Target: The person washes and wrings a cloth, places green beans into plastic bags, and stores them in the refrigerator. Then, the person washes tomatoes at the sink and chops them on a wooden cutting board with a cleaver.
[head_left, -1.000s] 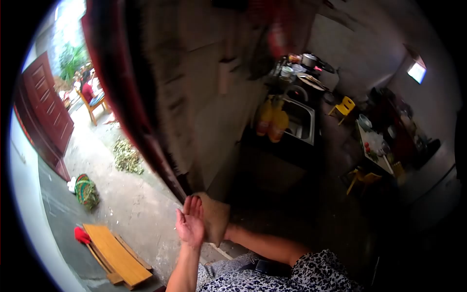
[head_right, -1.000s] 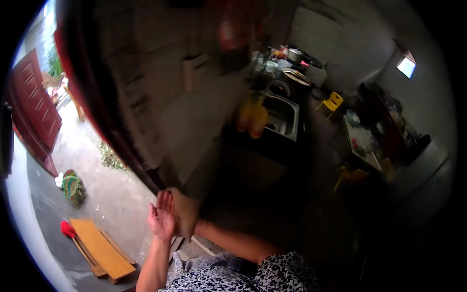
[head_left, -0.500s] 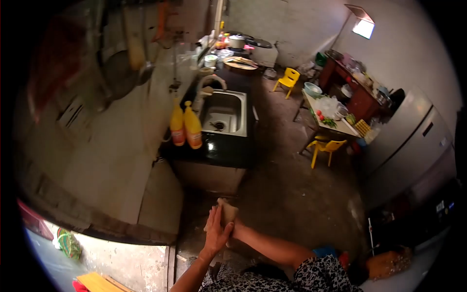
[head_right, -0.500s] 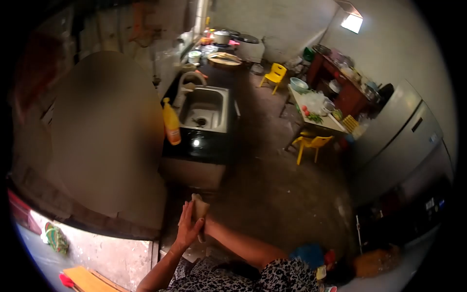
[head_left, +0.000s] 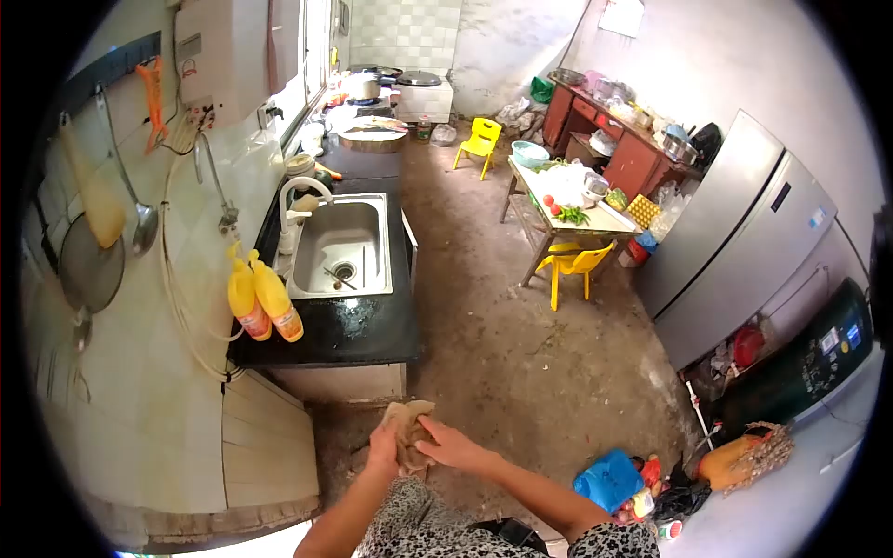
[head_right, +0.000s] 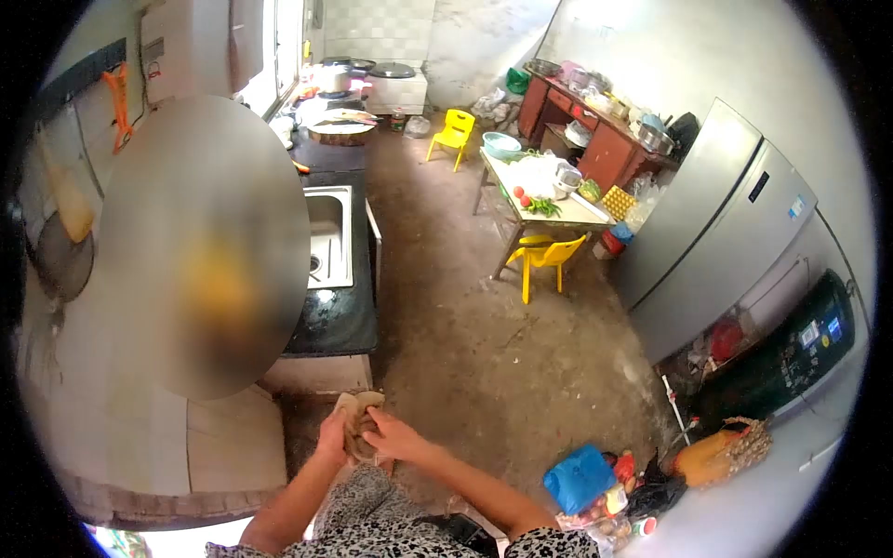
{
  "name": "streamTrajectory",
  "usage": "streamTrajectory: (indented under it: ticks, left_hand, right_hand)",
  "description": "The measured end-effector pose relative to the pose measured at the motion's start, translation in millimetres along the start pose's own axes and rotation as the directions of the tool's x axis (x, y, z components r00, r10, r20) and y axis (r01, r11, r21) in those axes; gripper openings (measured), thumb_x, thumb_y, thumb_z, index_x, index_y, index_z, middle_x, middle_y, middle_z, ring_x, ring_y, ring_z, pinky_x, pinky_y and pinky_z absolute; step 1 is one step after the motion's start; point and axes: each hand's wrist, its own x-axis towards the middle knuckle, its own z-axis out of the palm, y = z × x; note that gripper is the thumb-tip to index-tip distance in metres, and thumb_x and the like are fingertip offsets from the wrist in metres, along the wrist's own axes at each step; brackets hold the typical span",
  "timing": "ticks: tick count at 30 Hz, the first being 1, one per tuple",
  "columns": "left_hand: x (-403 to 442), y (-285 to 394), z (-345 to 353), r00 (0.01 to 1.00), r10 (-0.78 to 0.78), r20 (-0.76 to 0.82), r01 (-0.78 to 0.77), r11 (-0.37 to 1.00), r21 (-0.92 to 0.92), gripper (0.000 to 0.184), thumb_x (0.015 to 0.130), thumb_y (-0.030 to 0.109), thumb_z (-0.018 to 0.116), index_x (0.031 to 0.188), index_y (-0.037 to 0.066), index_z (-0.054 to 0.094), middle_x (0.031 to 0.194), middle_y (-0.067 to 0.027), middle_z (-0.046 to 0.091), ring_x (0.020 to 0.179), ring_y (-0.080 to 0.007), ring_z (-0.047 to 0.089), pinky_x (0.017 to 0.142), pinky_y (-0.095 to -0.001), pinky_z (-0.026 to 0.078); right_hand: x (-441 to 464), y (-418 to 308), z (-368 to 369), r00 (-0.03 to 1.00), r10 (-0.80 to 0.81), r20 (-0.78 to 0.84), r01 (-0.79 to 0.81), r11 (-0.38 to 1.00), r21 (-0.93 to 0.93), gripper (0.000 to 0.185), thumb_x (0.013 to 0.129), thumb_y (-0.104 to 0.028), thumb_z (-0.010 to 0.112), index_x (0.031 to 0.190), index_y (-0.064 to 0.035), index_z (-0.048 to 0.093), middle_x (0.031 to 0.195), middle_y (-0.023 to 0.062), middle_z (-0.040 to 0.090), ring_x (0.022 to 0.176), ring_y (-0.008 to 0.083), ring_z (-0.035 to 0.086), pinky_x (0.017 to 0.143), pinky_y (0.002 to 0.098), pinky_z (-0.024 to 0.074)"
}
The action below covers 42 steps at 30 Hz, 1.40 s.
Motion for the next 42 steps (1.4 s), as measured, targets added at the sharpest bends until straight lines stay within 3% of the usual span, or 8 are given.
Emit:
streamTrajectory:
  ticks: [3, 8, 13, 18, 20, 25, 30, 42]
  left_hand:
    - [76.6, 21.9, -47.6, 0.983, 0.120, -0.138, -0.082, 0.964, 0.253, 0.041, 0.101, 0.029, 0.048, 0.131, 0.002, 0.053, 0.115, -0.0155, 0.063, 0.102, -0.0315, 0.063, 0.086, -0.0458, 0.051]
    - [155.3, 107.4, -70.9, 0.669, 0.735, -0.107, -0.341, 0.432, 0.835, 0.040, 0.097, 0.027, 0.051, 0.129, 0.002, 0.051, 0.099, -0.0301, 0.064, 0.097, -0.0450, 0.062, 0.085, -0.0489, 0.048]
    - [202.5, 121.1, -30.8, 0.642, 0.723, -0.256, 0.182, 0.181, 0.966, 0.035, 0.092, 0.021, 0.056, 0.123, 0.005, 0.051, 0.110, -0.0266, 0.058, 0.099, -0.0468, 0.058, 0.086, -0.0524, 0.046]
    - [248.5, 42.1, 25.9, 0.658, 0.750, 0.074, -0.069, -0.037, 0.997, 0.032, 0.088, 0.017, 0.061, 0.118, 0.010, 0.056, 0.105, -0.0210, 0.061, 0.094, -0.0433, 0.060, 0.082, -0.0516, 0.047]
    - [258.8, 28.6, 55.2, 0.726, 0.672, 0.149, -0.196, -0.006, 0.981, 0.032, 0.087, 0.017, 0.061, 0.119, 0.014, 0.058, 0.106, -0.0188, 0.063, 0.093, -0.0427, 0.060, 0.082, -0.0512, 0.048]
    - [316.8, 54.2, 86.0, 0.913, 0.405, -0.045, -0.287, 0.717, 0.636, 0.024, 0.095, 0.021, 0.054, 0.111, 0.004, 0.061, 0.099, -0.0152, 0.067, 0.094, -0.0254, 0.062, 0.083, -0.0398, 0.048]
    - [252.1, 176.2, 133.3, 0.696, 0.713, 0.080, -0.513, 0.416, 0.751, 0.028, 0.097, 0.024, 0.053, 0.112, 0.001, 0.061, 0.094, -0.0187, 0.068, 0.086, -0.0303, 0.064, 0.078, -0.0390, 0.050]
    - [256.8, 81.4, 127.3, 0.809, 0.558, -0.186, 0.335, -0.177, 0.925, 0.055, 0.092, 0.024, 0.060, 0.141, 0.005, 0.044, 0.152, -0.0208, 0.035, 0.144, -0.0373, 0.027, 0.113, -0.0551, 0.026]
  right_hand:
    - [17.6, 20.7, -39.2, 0.997, -0.080, 0.005, 0.080, 0.992, 0.094, 0.049, 0.098, -0.030, 0.054, 0.142, -0.0078, 0.046, 0.132, 0.0183, 0.057, 0.119, 0.0319, 0.057, 0.100, 0.0365, 0.0454]
    - [66.4, 32.6, -97.2, 0.989, 0.144, 0.043, -0.145, 0.989, 0.016, 0.022, 0.097, -0.026, 0.059, 0.103, -0.0094, 0.073, 0.097, 0.0061, 0.071, 0.091, 0.0175, 0.064, 0.083, 0.0306, 0.0503]
    - [102.9, 64.9, -117.3, 0.984, 0.167, 0.069, -0.176, 0.970, 0.166, 0.026, 0.096, -0.030, 0.063, 0.104, -0.0073, 0.072, 0.100, 0.0041, 0.071, 0.093, 0.0127, 0.064, 0.084, 0.0291, 0.0504]
    - [112.5, 98.6, -131.1, 0.964, 0.263, 0.047, -0.264, 0.909, 0.324, 0.029, 0.098, -0.030, 0.061, 0.113, -0.0061, 0.069, 0.100, 0.0030, 0.070, 0.095, 0.0120, 0.065, 0.085, 0.0289, 0.0510]
    - [113.8, 102.7, -146.1, 0.948, 0.306, 0.083, -0.315, 0.879, 0.358, 0.030, 0.098, -0.030, 0.061, 0.117, -0.0069, 0.067, 0.100, 0.0032, 0.070, 0.093, 0.0118, 0.066, 0.083, 0.0287, 0.0515]
    - [114.0, 145.1, -197.6, 0.916, 0.391, 0.084, -0.390, 0.828, 0.402, 0.030, 0.098, -0.028, 0.060, 0.120, -0.0074, 0.065, 0.101, 0.0038, 0.070, 0.088, 0.0121, 0.067, 0.078, 0.0286, 0.0526]
    - [112.2, 220.1, -282.3, 0.927, 0.375, -0.010, -0.334, 0.839, 0.429, 0.027, 0.097, -0.024, 0.060, 0.118, -0.0071, 0.065, 0.099, 0.0030, 0.069, 0.083, 0.0129, 0.068, 0.070, 0.0272, 0.0537]
    - [138.7, 354.7, -390.9, 0.850, 0.526, 0.002, -0.483, 0.779, 0.400, 0.024, 0.097, -0.022, 0.058, 0.114, -0.0068, 0.066, 0.098, 0.0028, 0.068, 0.079, 0.0123, 0.068, 0.063, 0.0260, 0.0518]
